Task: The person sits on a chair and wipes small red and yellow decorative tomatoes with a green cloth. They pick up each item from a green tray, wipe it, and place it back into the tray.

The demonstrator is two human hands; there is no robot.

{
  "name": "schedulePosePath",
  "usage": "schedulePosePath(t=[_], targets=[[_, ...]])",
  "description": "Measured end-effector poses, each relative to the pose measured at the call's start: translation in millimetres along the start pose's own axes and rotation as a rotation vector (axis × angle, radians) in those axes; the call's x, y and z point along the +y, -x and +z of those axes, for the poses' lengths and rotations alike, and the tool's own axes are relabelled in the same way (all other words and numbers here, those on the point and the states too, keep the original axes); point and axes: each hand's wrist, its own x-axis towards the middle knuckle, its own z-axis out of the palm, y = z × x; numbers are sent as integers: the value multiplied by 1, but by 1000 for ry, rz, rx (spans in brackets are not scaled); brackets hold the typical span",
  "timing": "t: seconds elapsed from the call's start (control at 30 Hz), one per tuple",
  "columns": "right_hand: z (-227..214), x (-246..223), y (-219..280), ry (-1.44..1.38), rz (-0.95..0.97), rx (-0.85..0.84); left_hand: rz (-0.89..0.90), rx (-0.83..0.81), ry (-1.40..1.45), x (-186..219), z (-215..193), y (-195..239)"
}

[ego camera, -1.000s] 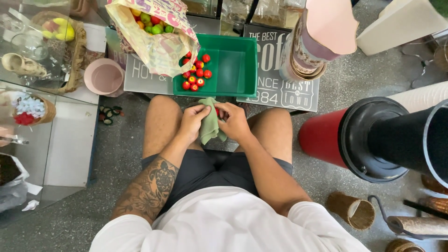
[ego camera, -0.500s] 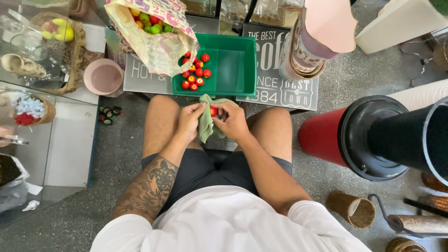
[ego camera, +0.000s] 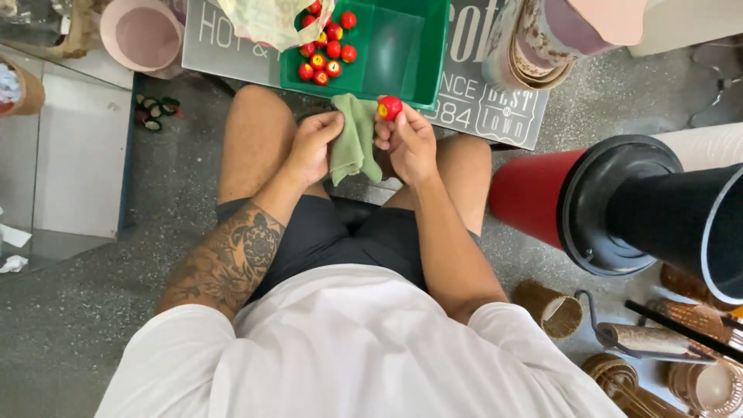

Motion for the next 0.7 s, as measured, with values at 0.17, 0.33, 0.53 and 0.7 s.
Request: schedulePosePath(t=[0.17, 0.33, 0.53, 0.7], targets=[[-3, 10, -9, 199, -93, -56, 64, -38, -152, 25, 23, 18], [15, 1, -7, 859, -362, -80, 131, -2, -332, 31, 24, 23], [21, 8, -6, 947, -367, -95, 94, 30, -271, 20, 11, 14], [22, 3, -3, 965, -359, -116, 155, 15, -479, 30, 8, 16]])
